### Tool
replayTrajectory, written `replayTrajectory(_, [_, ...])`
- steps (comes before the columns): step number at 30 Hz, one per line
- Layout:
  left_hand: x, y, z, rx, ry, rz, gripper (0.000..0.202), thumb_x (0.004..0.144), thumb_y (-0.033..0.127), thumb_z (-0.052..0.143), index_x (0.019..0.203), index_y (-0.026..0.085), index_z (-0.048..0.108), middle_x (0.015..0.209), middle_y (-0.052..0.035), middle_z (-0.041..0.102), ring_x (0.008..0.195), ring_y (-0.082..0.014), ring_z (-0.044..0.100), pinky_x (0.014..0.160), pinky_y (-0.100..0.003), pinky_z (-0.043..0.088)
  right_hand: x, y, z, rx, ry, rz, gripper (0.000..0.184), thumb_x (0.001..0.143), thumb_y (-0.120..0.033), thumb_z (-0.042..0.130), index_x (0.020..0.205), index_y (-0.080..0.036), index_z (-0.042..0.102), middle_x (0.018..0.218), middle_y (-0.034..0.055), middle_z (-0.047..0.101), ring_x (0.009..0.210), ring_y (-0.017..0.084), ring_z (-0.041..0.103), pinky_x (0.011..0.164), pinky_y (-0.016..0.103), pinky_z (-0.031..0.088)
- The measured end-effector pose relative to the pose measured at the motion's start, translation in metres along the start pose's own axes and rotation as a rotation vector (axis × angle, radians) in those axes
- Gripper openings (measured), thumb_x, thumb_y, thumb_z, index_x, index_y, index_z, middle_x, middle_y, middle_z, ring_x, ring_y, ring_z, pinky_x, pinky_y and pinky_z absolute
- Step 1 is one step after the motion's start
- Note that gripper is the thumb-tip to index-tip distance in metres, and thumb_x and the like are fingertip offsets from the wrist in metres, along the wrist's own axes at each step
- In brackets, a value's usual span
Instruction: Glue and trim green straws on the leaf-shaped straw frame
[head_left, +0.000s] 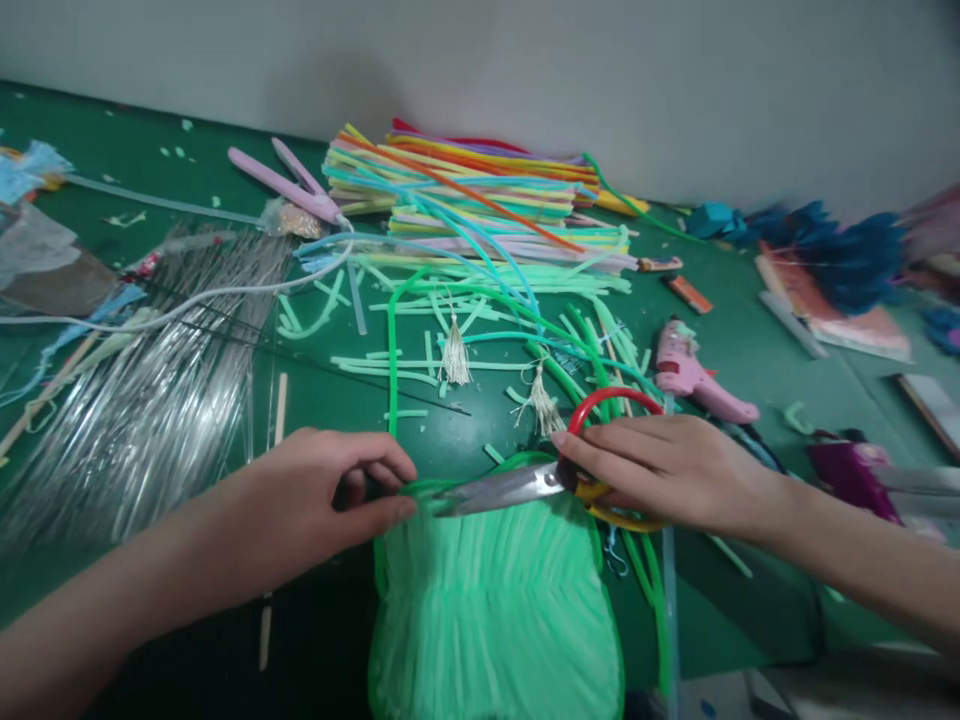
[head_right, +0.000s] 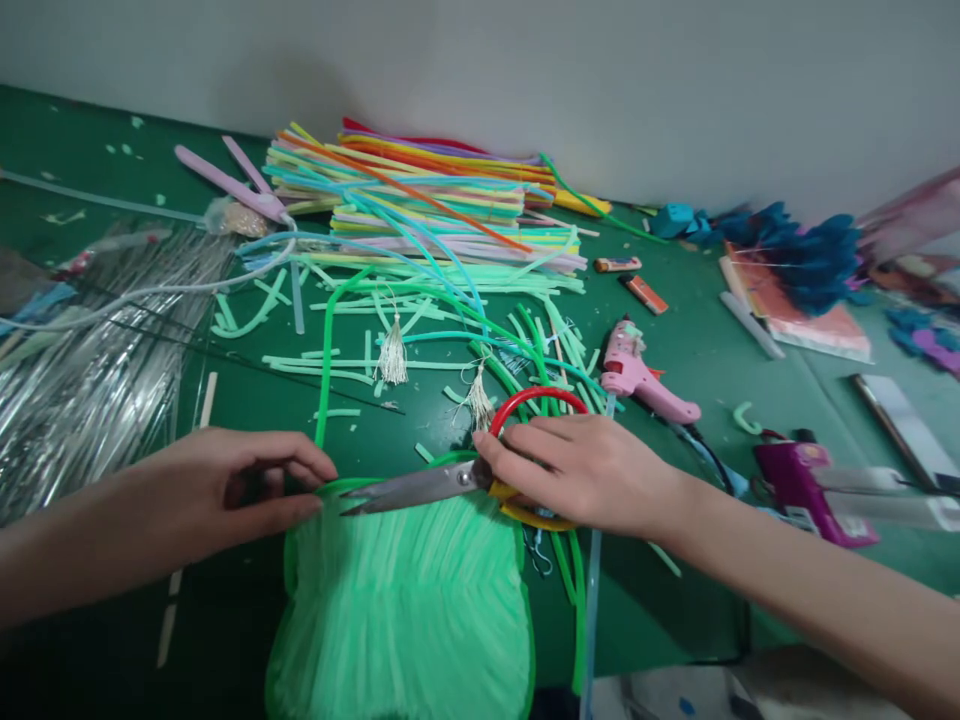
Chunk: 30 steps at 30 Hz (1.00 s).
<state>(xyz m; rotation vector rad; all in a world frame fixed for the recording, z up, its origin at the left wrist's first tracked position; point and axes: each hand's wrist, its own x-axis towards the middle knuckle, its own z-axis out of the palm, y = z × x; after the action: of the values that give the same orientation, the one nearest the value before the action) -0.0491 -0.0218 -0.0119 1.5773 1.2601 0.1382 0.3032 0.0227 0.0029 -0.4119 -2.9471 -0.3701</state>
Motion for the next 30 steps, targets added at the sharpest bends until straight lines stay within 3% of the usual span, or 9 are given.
replayTrajectory(7, [0.003,0.005,0.009,-0.106,-0.055,-0.041,0.029,0.087,0.051,0.064,0.102,0.027,0.072,0.073,0.0027,0.057,0.066,-0.0138,0.049,0.057,-0.024,0.037,0.009,-0.004,-0.002,-0.013,-0.005,-0.088,0.023,0.097,-0.005,0.050,0.120,-0.005,0.055,0.078,0.0021,0.069,0.061,0.015,0.062,0.054,0.030,0.042])
replayTrajectory(15, [0.006,-0.001,0.006,-0.250,-0.060,-0.058,0.038,0.082,0.056,0.070,0.106,0.027,0.074,0.080,0.0001,0.062,0.073,-0.0160,0.056,0.064,-0.026,0.044,0.005,-0.007,-0.008,-0.040,-0.031,-0.029,0.023,0.102,-0.007,0.041,0.120,-0.009,0.056,0.081,0.0028,0.072,0.063,0.015,0.063,0.054,0.030,0.043])
replayTrajectory(30, [0.010,0.004,0.006,-0.287,-0.004,-0.041,0.036,0.075,0.050,0.075,0.100,0.025,0.078,0.071,0.0019,0.062,0.067,-0.0127,0.055,0.059,-0.022,0.044,-0.008,-0.011,0.001,0.038,-0.060,0.057,0.034,0.099,-0.014,0.052,0.133,-0.010,0.055,0.088,0.0042,0.072,0.072,0.018,0.066,0.057,0.031,0.044])
